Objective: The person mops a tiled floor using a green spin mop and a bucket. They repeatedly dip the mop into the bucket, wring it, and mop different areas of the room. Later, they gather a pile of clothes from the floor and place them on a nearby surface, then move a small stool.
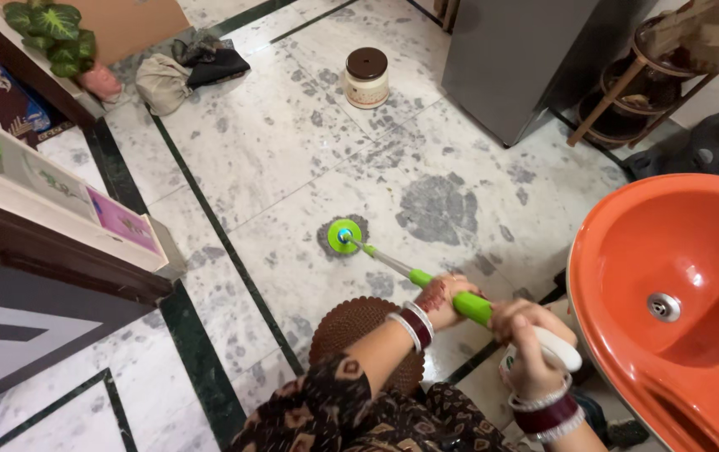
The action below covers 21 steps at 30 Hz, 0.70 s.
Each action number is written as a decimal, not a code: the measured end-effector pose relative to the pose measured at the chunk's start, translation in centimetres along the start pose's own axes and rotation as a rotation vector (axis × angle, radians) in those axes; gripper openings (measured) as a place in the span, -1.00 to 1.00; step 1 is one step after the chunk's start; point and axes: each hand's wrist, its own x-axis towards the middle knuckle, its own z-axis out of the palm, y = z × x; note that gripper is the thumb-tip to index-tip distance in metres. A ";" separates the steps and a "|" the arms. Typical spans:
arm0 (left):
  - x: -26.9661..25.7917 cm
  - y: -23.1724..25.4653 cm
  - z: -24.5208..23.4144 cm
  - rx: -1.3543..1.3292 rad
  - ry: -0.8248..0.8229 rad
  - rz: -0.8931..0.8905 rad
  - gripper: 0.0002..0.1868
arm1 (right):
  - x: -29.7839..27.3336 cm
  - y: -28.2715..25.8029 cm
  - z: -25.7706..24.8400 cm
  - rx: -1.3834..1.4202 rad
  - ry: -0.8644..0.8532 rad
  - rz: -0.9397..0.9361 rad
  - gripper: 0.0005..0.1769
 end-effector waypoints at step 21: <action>-11.4 -14.8 -3.4 0.074 0.129 0.022 -0.87 | -2.9 4.0 9.6 -0.407 -0.677 -0.071 -0.81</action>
